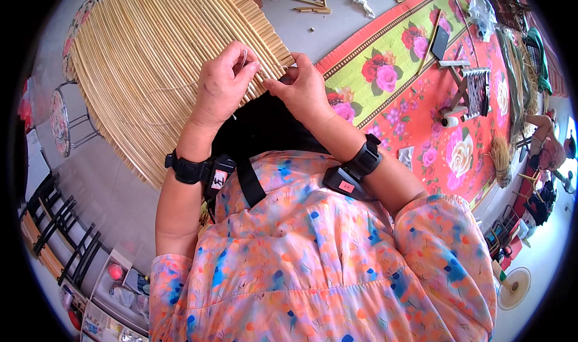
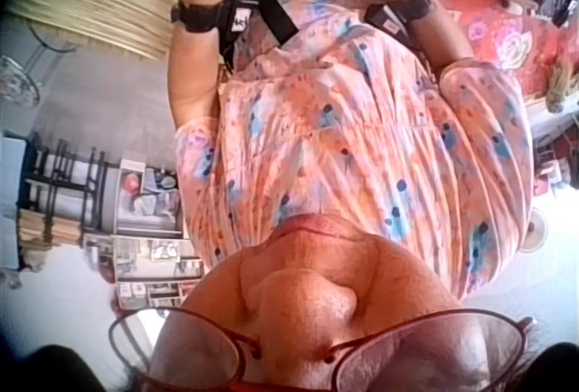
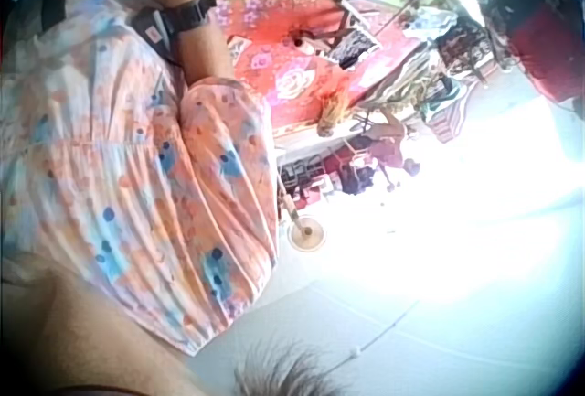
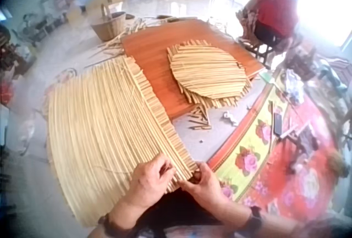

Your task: The person weaves together thin wooden sticks using thread, occasionally using scissors to trim the edges of the woven mat.

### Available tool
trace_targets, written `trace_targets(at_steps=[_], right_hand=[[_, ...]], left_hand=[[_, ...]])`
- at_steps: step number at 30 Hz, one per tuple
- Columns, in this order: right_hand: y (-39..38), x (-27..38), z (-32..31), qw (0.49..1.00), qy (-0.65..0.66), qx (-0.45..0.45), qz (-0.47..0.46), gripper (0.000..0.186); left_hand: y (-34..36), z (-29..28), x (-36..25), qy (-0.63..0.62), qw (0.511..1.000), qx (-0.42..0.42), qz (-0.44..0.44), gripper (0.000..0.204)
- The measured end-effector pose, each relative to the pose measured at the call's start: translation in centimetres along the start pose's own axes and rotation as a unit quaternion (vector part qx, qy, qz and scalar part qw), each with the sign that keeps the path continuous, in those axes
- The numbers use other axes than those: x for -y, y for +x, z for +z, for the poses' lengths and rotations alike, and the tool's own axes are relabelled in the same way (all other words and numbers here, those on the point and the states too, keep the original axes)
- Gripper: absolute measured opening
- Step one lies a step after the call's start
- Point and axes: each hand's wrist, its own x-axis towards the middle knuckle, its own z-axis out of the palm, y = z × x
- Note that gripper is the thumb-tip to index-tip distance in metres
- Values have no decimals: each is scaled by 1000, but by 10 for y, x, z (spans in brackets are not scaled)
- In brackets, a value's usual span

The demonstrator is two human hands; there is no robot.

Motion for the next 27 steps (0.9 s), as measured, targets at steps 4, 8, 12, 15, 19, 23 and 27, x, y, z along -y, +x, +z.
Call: trace_targets(at_steps=[4,8,12,15,19,23,27], right_hand=[[0,-1,0,1000,-7,-5,1,59],[1,-2,0,1000,1,-2,1,60],[1,-2,0,1000,-21,-5,2,60],[0,0,0,1000,-12,-3,0,59],[-1,2,1,1000,9,-6,5,59],[-1,2,1,1000,4,-2,2,59],[1,-1,1,1000,11,-2,0,59]], left_hand=[[0,0,-1,34,999,-11,27,11],[0,-1,-1,-6,1000,-24,15,12],[1,0,0,-42,999,-3,24,12],[0,0,0,2,1000,3,30,11],[0,1,0,15,999,-7,41,11],[0,1,-1,22,999,-10,43,11],[0,3,-2,32,998,-23,51,12]])
